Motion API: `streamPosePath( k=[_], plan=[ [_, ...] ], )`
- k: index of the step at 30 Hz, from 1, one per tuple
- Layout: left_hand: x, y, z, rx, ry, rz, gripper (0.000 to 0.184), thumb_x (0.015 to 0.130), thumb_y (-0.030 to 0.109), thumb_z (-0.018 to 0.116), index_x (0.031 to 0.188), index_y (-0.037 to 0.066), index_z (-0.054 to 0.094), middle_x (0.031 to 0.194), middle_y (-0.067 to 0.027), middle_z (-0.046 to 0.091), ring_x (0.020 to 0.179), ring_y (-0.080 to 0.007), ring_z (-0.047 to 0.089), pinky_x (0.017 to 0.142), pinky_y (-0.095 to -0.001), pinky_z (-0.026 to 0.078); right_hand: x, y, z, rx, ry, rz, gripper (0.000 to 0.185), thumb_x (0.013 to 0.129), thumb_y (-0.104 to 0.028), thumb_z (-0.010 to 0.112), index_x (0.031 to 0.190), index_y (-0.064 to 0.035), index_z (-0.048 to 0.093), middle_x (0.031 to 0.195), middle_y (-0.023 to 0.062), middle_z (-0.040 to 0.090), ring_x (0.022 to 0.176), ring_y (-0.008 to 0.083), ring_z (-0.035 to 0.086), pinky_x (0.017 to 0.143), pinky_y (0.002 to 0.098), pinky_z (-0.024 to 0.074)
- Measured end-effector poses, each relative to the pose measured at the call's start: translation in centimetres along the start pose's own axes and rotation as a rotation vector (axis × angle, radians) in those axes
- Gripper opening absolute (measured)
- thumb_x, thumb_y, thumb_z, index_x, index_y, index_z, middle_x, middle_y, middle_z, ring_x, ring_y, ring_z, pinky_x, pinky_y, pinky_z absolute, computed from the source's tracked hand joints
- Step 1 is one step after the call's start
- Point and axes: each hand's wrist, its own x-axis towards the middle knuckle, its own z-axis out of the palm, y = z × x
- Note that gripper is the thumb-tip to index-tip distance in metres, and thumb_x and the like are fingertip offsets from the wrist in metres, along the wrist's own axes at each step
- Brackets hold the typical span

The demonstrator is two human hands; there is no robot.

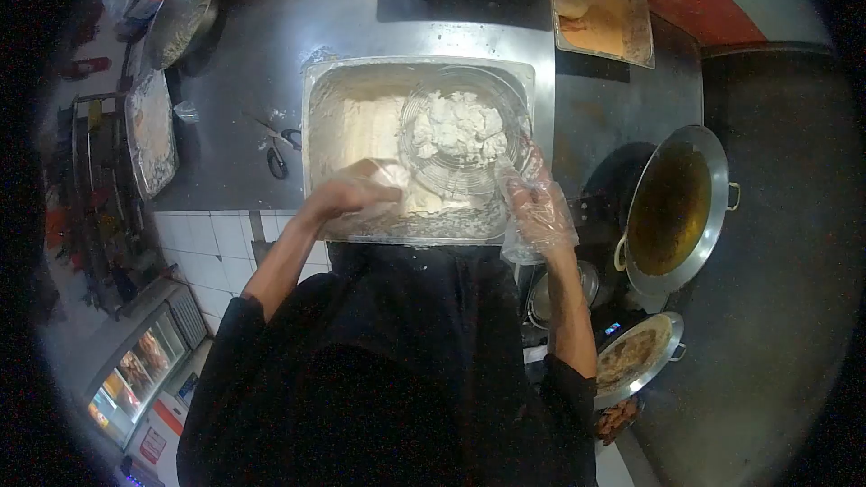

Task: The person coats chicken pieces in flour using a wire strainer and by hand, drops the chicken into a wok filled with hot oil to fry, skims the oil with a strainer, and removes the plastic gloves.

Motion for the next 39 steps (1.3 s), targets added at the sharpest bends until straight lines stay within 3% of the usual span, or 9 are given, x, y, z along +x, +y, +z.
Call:
streamPosePath(
  k=[8, 11, 17, 20, 23, 25, 28, 32, 39],
  plan=[
    [0.4, 6.0, -0.6, -0.223, 0.255, 0.213, 0.079, 0.081, 0.047, 0.070, 0.139, 0.000, 0.043, 0.128, -0.0225, 0.056, 0.117, -0.0311, 0.054, 0.104, -0.0357, 0.039, 1.3, -0.2, 1.1, -0.170, -0.095, 0.046, 0.061, 0.093, -0.020, 0.057, 0.147, -0.0090, 0.031, 0.118, 0.0150, 0.064, 0.098, 0.0229, 0.062, 0.087, 0.0340, 0.0484],
    [-2.2, 7.6, -2.6, 0.105, 0.346, 0.303, 0.072, 0.084, 0.048, 0.068, 0.136, 0.002, 0.048, 0.122, -0.0206, 0.060, 0.111, -0.0295, 0.059, 0.100, -0.0380, 0.044, 1.3, -2.1, 1.0, -0.377, -0.114, 0.061, 0.060, 0.094, -0.028, 0.056, 0.146, -0.0081, 0.032, 0.111, 0.0158, 0.065, 0.093, 0.0239, 0.063, 0.085, 0.0355, 0.0495],
    [-6.3, 5.8, -6.0, -0.262, 0.491, 0.225, 0.050, 0.089, 0.038, 0.065, 0.125, 0.005, 0.059, 0.120, -0.0160, 0.061, 0.105, -0.0247, 0.063, 0.083, -0.0375, 0.055, 1.7, -5.3, 1.1, -0.077, -0.075, 0.092, 0.047, 0.092, -0.027, 0.062, 0.131, -0.0019, 0.052, 0.111, 0.0124, 0.065, 0.093, 0.0151, 0.058, 0.081, 0.0304, 0.0481],
    [-6.9, 3.2, -6.0, -0.358, 0.655, 0.481, 0.044, 0.088, 0.031, 0.068, 0.123, 0.004, 0.060, 0.115, -0.0116, 0.062, 0.098, -0.0193, 0.064, 0.077, -0.0332, 0.056, 2.2, -5.1, 1.4, -0.591, -0.436, 0.250, 0.048, 0.092, -0.022, 0.062, 0.134, -0.0021, 0.048, 0.105, 0.0098, 0.066, 0.087, 0.0130, 0.058, 0.077, 0.0298, 0.0490],
    [-6.0, 0.9, -6.8, -0.157, 0.722, 0.487, 0.041, 0.087, 0.025, 0.071, 0.120, 0.002, 0.061, 0.114, -0.0088, 0.062, 0.092, -0.0147, 0.063, 0.072, -0.0301, 0.055, 2.2, -2.4, 1.6, -0.226, -0.230, -0.162, 0.050, 0.091, -0.015, 0.060, 0.137, -0.0013, 0.045, 0.089, 0.0048, 0.065, 0.073, 0.0104, 0.056, 0.069, 0.0275, 0.0483],
    [-7.3, 3.2, -5.5, -0.620, 0.828, 0.279, 0.039, 0.088, 0.022, 0.070, 0.120, 0.001, 0.060, 0.113, -0.0086, 0.062, 0.092, -0.0134, 0.062, 0.072, -0.0282, 0.055, 1.8, -3.6, 1.5, -0.425, -0.397, 0.032, 0.053, 0.093, -0.027, 0.055, 0.139, -0.0048, 0.043, 0.108, 0.0208, 0.064, 0.092, 0.0255, 0.061, 0.085, 0.0386, 0.0487],
    [-7.4, 2.9, -5.9, -0.564, 0.763, 0.276, 0.039, 0.090, 0.020, 0.068, 0.121, -0.001, 0.058, 0.112, -0.0084, 0.063, 0.096, -0.0135, 0.062, 0.073, -0.0279, 0.054, 2.6, 0.9, 1.9, -0.241, -0.207, -0.077, 0.053, 0.091, -0.023, 0.056, 0.139, -0.0064, 0.043, 0.109, 0.0204, 0.064, 0.092, 0.0260, 0.061, 0.085, 0.0385, 0.0488],
    [-6.8, 0.8, -6.2, -0.570, 0.797, 0.369, 0.039, 0.090, 0.019, 0.068, 0.121, -0.001, 0.056, 0.110, -0.0083, 0.063, 0.096, -0.0139, 0.062, 0.074, -0.0277, 0.054, 2.7, 0.3, 1.5, -0.358, -0.452, 0.197, 0.053, 0.089, -0.023, 0.057, 0.139, -0.0088, 0.045, 0.114, 0.0202, 0.063, 0.096, 0.0267, 0.062, 0.087, 0.0380, 0.0482],
    [-6.5, 2.5, -6.2, -0.383, 0.858, 0.369, 0.033, 0.091, 0.016, 0.066, 0.116, -0.003, 0.058, 0.106, -0.0090, 0.066, 0.095, -0.0138, 0.063, 0.078, -0.0274, 0.052, 1.6, 0.7, 1.4, -0.149, -0.136, -0.276, 0.041, 0.091, -0.011, 0.055, 0.130, -0.0020, 0.051, 0.107, 0.0098, 0.065, 0.097, 0.0188, 0.059, 0.091, 0.0336, 0.0447]
  ],
)
